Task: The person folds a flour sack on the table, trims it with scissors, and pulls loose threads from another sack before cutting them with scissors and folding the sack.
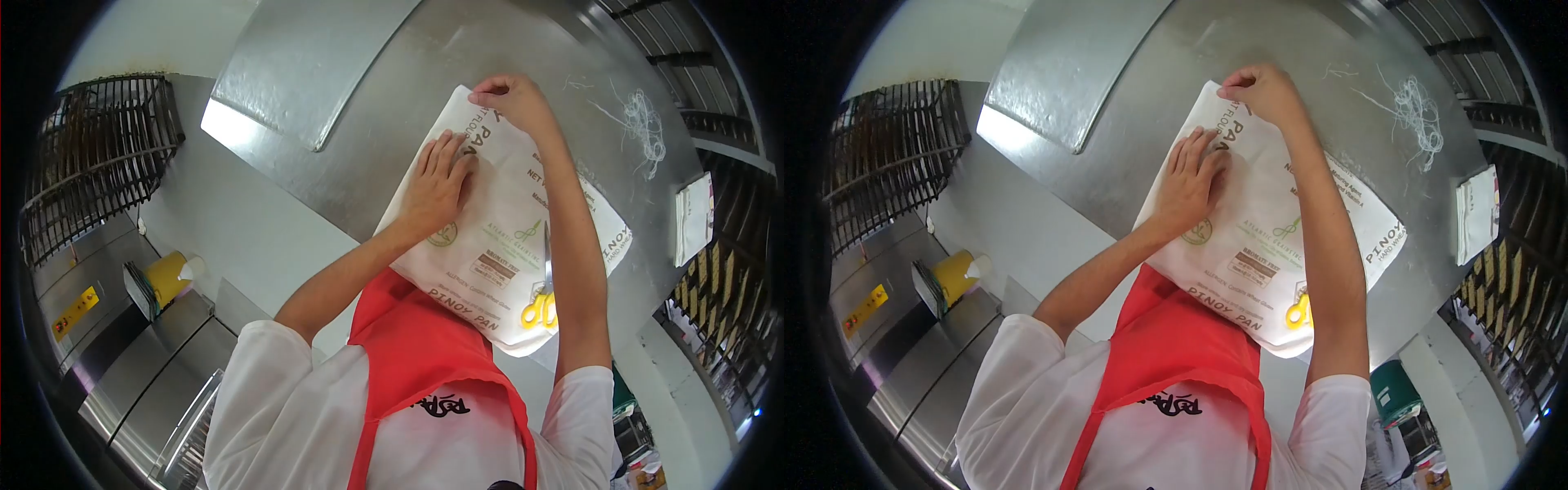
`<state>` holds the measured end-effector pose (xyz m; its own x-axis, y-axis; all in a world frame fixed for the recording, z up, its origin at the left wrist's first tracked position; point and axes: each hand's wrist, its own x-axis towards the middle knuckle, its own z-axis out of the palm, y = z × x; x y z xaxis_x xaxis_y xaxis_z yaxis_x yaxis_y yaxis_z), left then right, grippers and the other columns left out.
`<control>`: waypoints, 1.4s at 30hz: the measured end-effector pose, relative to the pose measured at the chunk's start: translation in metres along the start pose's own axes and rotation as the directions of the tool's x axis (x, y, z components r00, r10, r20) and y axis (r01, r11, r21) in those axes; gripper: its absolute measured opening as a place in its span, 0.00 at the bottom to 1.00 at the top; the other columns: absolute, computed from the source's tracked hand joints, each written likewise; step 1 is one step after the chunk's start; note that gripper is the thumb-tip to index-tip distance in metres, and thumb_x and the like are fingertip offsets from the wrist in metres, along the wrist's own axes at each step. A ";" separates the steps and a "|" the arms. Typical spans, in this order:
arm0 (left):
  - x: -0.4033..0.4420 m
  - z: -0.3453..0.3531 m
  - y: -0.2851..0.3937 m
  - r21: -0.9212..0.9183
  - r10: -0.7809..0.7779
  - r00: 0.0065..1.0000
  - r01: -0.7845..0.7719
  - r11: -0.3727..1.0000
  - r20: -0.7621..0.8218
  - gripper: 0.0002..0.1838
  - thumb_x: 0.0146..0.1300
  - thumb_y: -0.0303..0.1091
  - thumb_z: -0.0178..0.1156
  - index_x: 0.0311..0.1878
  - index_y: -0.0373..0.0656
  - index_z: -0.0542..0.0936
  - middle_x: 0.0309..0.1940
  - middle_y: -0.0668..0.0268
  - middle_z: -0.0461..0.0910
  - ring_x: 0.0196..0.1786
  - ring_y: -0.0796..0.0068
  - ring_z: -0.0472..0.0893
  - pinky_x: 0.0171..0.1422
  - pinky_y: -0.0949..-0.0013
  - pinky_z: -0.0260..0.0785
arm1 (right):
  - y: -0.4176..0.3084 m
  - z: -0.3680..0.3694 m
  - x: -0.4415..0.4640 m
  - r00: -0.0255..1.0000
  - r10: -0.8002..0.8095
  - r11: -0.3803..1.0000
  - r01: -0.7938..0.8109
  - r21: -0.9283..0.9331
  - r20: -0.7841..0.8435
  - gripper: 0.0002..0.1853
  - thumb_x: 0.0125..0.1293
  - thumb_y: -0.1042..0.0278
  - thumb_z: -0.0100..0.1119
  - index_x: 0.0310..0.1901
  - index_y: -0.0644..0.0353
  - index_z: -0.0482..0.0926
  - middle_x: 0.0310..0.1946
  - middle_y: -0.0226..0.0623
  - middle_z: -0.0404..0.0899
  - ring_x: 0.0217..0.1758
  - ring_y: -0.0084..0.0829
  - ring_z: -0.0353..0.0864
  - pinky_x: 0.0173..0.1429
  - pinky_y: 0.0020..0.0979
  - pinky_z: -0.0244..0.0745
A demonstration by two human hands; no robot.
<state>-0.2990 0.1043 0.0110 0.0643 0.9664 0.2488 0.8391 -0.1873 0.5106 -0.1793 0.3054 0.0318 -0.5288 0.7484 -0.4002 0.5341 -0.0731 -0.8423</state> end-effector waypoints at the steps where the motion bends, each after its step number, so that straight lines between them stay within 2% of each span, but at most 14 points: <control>1: 0.000 0.000 0.000 -0.001 -0.001 1.000 0.001 1.000 -0.002 0.18 0.62 0.31 0.61 0.55 0.43 0.74 0.67 0.54 0.66 0.73 0.50 0.63 0.77 0.48 0.52 | 0.003 0.000 0.001 1.000 0.000 1.000 0.000 -0.002 0.001 0.10 0.58 0.64 0.73 0.38 0.60 0.87 0.30 0.30 0.85 0.32 0.20 0.80 0.39 0.25 0.75; 4: 0.000 0.000 -0.001 0.006 0.005 1.000 -0.005 1.000 -0.002 0.17 0.62 0.31 0.61 0.55 0.44 0.74 0.67 0.54 0.67 0.73 0.51 0.63 0.77 0.49 0.52 | 0.003 0.000 0.001 0.997 -0.070 0.997 0.071 0.026 -0.024 0.11 0.61 0.64 0.72 0.41 0.60 0.87 0.29 0.27 0.84 0.30 0.17 0.78 0.37 0.21 0.73; 6: 0.000 0.000 0.000 0.018 0.005 1.000 -0.005 1.000 -0.005 0.17 0.62 0.31 0.61 0.54 0.45 0.74 0.66 0.55 0.67 0.73 0.52 0.64 0.77 0.49 0.53 | 0.002 -0.004 -0.001 0.999 0.007 0.991 0.000 0.136 -0.054 0.10 0.62 0.65 0.71 0.42 0.60 0.87 0.30 0.26 0.84 0.32 0.16 0.78 0.40 0.21 0.74; 16: 0.000 0.003 0.000 0.017 0.003 1.000 -0.002 1.000 -0.026 0.16 0.63 0.32 0.61 0.54 0.45 0.75 0.66 0.55 0.67 0.73 0.52 0.64 0.77 0.50 0.53 | 0.004 -0.031 -0.005 0.996 0.082 0.928 -0.059 0.367 -0.047 0.12 0.67 0.66 0.66 0.48 0.62 0.83 0.39 0.34 0.85 0.38 0.22 0.82 0.45 0.25 0.79; 22: 0.000 0.003 0.000 0.011 0.014 0.999 -0.013 1.000 -0.030 0.17 0.64 0.32 0.61 0.56 0.45 0.76 0.67 0.55 0.67 0.74 0.51 0.63 0.77 0.49 0.53 | 0.023 -0.079 -0.016 0.959 0.091 0.879 0.049 0.475 -0.268 0.14 0.71 0.68 0.60 0.53 0.68 0.79 0.43 0.39 0.85 0.39 0.28 0.85 0.48 0.29 0.83; 25: 0.001 0.003 0.001 0.011 0.010 1.000 -0.010 1.000 -0.028 0.16 0.64 0.31 0.61 0.55 0.44 0.76 0.67 0.55 0.67 0.74 0.51 0.63 0.77 0.48 0.53 | 0.024 -0.086 -0.024 0.947 0.034 0.864 0.132 0.486 -0.319 0.18 0.69 0.58 0.64 0.49 0.67 0.81 0.42 0.42 0.85 0.40 0.32 0.85 0.47 0.30 0.82; 26: 0.001 0.003 0.001 0.010 0.012 0.999 -0.012 1.000 -0.036 0.16 0.63 0.31 0.61 0.55 0.44 0.76 0.67 0.55 0.68 0.74 0.51 0.64 0.77 0.48 0.54 | 0.024 -0.089 -0.029 0.945 0.004 0.999 0.014 0.052 -0.327 0.21 0.66 0.54 0.67 0.49 0.66 0.82 0.42 0.44 0.85 0.41 0.33 0.85 0.48 0.31 0.80; 27: 0.000 0.003 0.001 0.009 0.013 0.999 -0.013 1.000 -0.042 0.16 0.63 0.30 0.61 0.55 0.44 0.76 0.67 0.55 0.68 0.74 0.51 0.64 0.77 0.48 0.54 | 0.023 -0.089 -0.037 0.947 -0.022 0.913 -0.111 -0.392 -0.320 0.24 0.63 0.50 0.69 0.49 0.64 0.82 0.43 0.45 0.85 0.43 0.34 0.85 0.49 0.33 0.79; 28: 0.001 0.003 0.002 0.007 0.019 0.999 -0.019 1.000 -0.041 0.16 0.63 0.30 0.61 0.55 0.44 0.76 0.67 0.55 0.68 0.74 0.51 0.64 0.77 0.48 0.54 | 0.020 -0.086 -0.049 0.945 -0.021 0.913 -0.114 -0.391 -0.325 0.24 0.63 0.50 0.69 0.49 0.64 0.82 0.43 0.45 0.85 0.43 0.34 0.85 0.49 0.33 0.79; 30: 0.001 0.002 0.003 0.006 0.012 0.999 -0.012 1.000 -0.044 0.16 0.63 0.30 0.61 0.55 0.44 0.76 0.66 0.55 0.68 0.74 0.51 0.64 0.77 0.48 0.54 | 0.015 -0.077 -0.076 0.959 0.225 0.814 -0.282 -0.508 -0.171 0.28 0.57 0.43 0.72 0.43 0.64 0.84 0.39 0.46 0.85 0.42 0.34 0.85 0.48 0.34 0.77; 33: 0.001 0.002 0.003 0.009 0.011 0.999 -0.010 1.000 -0.048 0.16 0.64 0.30 0.61 0.55 0.43 0.76 0.66 0.55 0.69 0.73 0.50 0.64 0.77 0.49 0.55 | 0.019 -0.065 -0.096 0.934 0.311 0.819 -0.357 -0.450 -0.176 0.24 0.56 0.46 0.73 0.38 0.63 0.85 0.38 0.43 0.86 0.42 0.32 0.84 0.48 0.32 0.76; 37: 0.001 0.004 0.003 0.023 0.039 0.997 -0.038 0.999 -0.061 0.16 0.64 0.30 0.61 0.55 0.43 0.76 0.66 0.54 0.69 0.73 0.50 0.65 0.76 0.49 0.55 | 0.024 -0.042 -0.100 0.952 0.234 0.887 -0.293 -0.358 -0.197 0.23 0.55 0.48 0.73 0.38 0.63 0.84 0.36 0.40 0.86 0.40 0.32 0.84 0.47 0.32 0.76; 39: 0.001 0.004 0.004 0.047 0.035 0.998 -0.033 0.998 -0.048 0.15 0.65 0.32 0.60 0.54 0.41 0.76 0.66 0.53 0.69 0.73 0.50 0.65 0.77 0.49 0.54 | 0.028 -0.030 -0.097 0.948 0.053 0.902 -0.180 -0.393 -0.312 0.21 0.55 0.51 0.74 0.39 0.62 0.84 0.33 0.38 0.84 0.36 0.33 0.84 0.44 0.33 0.76; 42: 0.002 0.003 0.004 0.042 0.055 0.997 -0.053 0.998 -0.054 0.15 0.65 0.32 0.60 0.54 0.40 0.76 0.65 0.52 0.69 0.73 0.49 0.65 0.76 0.49 0.54 | 0.030 -0.028 -0.098 0.943 0.038 0.911 -0.169 -0.377 -0.330 0.18 0.56 0.54 0.73 0.39 0.61 0.84 0.33 0.39 0.86 0.41 0.38 0.85 0.47 0.38 0.77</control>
<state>-0.2941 0.1056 0.0111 0.0812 0.9436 0.3211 0.8565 -0.2308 0.4617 -0.0933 0.2487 0.0562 -0.2605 0.9207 -0.2907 0.8243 0.0553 -0.5635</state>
